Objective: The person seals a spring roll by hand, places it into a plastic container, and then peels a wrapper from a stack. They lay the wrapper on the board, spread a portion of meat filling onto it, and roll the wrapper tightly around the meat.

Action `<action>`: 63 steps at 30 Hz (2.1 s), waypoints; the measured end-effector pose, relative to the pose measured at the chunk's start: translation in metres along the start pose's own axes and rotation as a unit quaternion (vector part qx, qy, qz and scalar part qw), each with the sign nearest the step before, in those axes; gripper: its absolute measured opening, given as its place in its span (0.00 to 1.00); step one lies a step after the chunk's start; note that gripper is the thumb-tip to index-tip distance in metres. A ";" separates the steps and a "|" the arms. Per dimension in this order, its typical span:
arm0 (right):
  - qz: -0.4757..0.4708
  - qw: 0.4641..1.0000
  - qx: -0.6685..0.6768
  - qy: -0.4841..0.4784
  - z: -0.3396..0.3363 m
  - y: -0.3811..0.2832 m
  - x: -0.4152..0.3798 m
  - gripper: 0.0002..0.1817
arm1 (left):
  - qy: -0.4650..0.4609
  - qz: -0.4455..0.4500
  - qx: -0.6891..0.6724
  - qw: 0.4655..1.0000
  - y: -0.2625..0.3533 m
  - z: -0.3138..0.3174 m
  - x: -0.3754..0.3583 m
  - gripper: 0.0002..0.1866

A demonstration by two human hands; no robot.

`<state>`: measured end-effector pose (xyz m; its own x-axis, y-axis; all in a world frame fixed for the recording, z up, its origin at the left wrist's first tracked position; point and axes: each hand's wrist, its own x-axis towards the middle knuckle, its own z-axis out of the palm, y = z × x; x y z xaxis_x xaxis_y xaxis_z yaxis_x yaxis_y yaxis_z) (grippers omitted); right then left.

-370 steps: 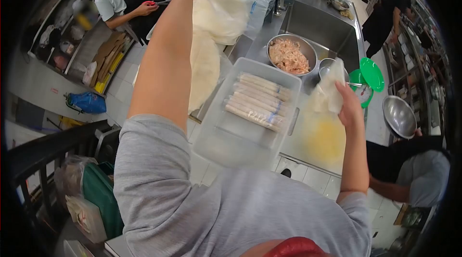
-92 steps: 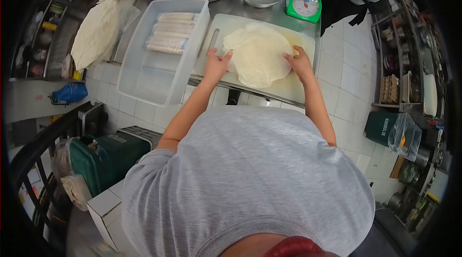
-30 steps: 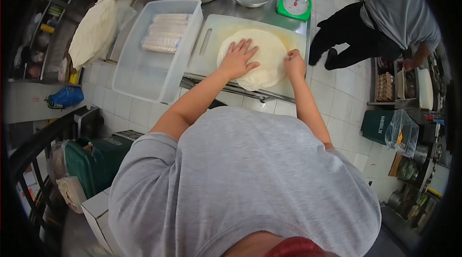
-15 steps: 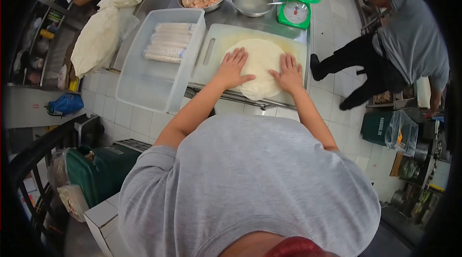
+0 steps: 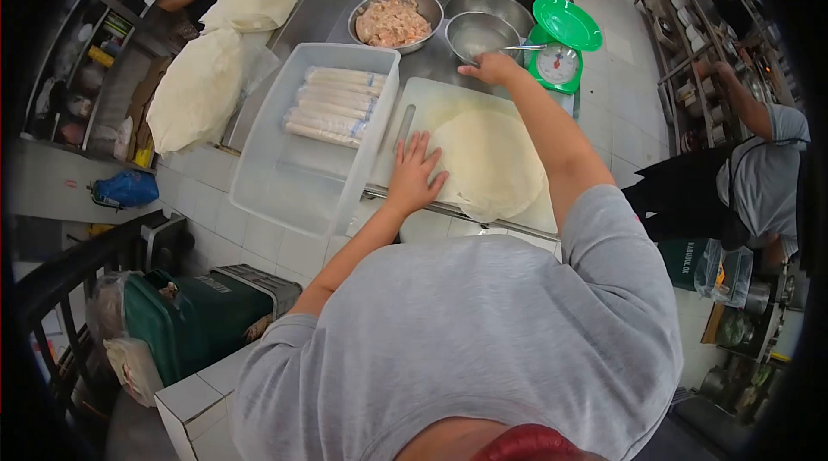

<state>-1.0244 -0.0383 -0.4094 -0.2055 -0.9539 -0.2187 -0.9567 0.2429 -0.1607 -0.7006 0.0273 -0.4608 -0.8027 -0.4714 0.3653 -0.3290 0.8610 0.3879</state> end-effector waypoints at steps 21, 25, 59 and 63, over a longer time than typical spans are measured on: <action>0.055 0.963 0.075 0.255 0.112 -0.043 -0.159 0.41 | 0.096 -0.034 -0.060 0.993 0.001 0.002 -0.006 0.23; 0.218 0.956 0.018 0.196 0.127 -0.050 -0.235 0.47 | 0.103 -0.033 -0.049 0.993 0.000 0.000 -0.001 0.22; -0.151 0.944 0.109 0.274 0.111 -0.103 -0.129 0.28 | 0.171 -0.038 -0.067 0.982 0.000 0.000 -0.007 0.22; -0.263 0.928 0.109 0.241 0.122 -0.126 -0.149 0.31 | 0.162 -0.046 -0.068 0.983 0.002 -0.002 -0.004 0.21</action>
<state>-0.8481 0.0943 -0.4739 0.1603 -0.9055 0.3930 -0.8972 -0.2997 -0.3245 -0.6968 0.0308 -0.4602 -0.5655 -0.6010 0.5648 -0.3048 0.7886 0.5340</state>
